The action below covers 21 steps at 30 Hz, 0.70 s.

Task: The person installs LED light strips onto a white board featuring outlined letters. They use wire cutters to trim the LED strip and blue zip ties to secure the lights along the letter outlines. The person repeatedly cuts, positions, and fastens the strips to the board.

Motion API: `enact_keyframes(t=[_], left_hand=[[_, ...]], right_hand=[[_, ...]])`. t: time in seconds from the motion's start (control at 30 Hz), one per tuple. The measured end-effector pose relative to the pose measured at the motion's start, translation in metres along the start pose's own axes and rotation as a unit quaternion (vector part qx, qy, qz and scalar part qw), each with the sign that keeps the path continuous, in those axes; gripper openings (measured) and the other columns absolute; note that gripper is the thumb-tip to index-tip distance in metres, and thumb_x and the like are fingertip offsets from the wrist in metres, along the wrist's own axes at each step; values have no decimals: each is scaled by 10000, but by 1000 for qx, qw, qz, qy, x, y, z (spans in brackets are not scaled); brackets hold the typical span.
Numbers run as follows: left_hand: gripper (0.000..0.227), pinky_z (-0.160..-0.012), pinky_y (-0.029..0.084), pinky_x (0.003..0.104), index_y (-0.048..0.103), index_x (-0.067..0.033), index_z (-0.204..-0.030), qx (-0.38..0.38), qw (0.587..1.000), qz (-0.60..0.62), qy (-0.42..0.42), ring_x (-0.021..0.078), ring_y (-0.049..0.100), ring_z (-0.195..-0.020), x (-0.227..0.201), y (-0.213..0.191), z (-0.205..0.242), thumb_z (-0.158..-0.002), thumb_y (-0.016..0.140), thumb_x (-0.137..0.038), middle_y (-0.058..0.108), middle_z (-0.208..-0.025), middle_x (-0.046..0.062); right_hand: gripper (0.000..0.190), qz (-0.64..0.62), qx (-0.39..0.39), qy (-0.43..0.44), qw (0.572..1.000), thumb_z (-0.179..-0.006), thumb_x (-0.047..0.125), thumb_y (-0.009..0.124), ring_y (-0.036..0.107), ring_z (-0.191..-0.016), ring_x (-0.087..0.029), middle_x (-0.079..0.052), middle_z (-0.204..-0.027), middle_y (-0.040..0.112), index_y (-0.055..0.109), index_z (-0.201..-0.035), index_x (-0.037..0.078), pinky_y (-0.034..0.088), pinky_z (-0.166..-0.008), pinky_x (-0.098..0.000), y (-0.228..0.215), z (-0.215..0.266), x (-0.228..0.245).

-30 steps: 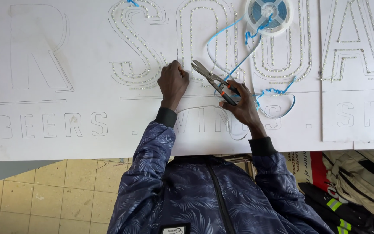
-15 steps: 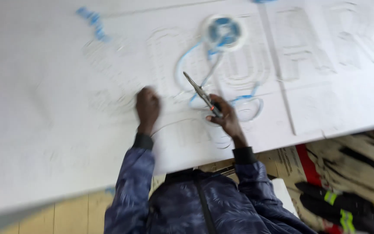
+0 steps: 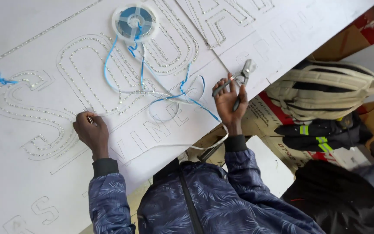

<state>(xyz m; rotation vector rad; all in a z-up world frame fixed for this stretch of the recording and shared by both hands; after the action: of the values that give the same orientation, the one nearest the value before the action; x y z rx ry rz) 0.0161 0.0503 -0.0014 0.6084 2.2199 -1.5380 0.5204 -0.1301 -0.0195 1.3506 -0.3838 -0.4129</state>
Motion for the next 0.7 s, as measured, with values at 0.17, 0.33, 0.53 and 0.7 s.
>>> enact_keyframes(t=[0.17, 0.33, 0.53, 0.7], left_hand=[[102, -866, 628, 442, 613, -215, -1172, 2, 1000, 15, 15, 223, 553, -966, -6, -3, 3, -1095, 653, -161, 549, -948, -69], [172, -903, 585, 479, 641, -142, -1246, -11, 999, 42, 33, 258, 563, -977, -12, 0, 11, -1078, 653, -108, 591, -1044, 16], [311, -1005, 582, 616, 690, 30, -1333, 32, 961, 226, 158, 523, 708, -1128, -192, 30, 65, -1030, 734, -23, 722, -1213, 279], [523, -1212, 561, 500, 659, -51, -1589, 131, 901, 223, 348, 414, 658, -1469, -289, 78, 123, -1075, 707, -133, 726, -1514, 219]], right_hand=[[630, 2, -42, -25, 999, -1074, 349, 692, 690, -1371, -454, -247, -1410, 707, 554, -1637, 103, 485, -1290, -679, -46, -12, 14], [558, 28, -46, -11, 998, -1076, 342, 674, 686, -1412, -434, -221, -1444, 709, 631, -1600, 155, 471, -1316, -667, -53, -11, -6], [567, 53, -35, -4, 998, -1053, 333, 713, 695, -1421, -426, -207, -1448, 722, 639, -1593, 177, 493, -1311, -678, -65, -21, -18], [588, 87, -10, -9, 996, -1093, 335, 646, 680, -1461, -410, -189, -1521, 688, 583, -1664, 210, 524, -1310, -662, -91, -31, -13]])
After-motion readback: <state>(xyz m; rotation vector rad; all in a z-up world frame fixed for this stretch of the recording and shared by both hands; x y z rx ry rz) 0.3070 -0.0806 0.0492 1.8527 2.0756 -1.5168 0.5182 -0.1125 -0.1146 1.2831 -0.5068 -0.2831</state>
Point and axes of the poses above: each hand's wrist, its own z-axis away from the middle knuckle, its own y-axis out of the palm, x = y × z, the point moved 8 cm from there along -z, towards the middle knuckle
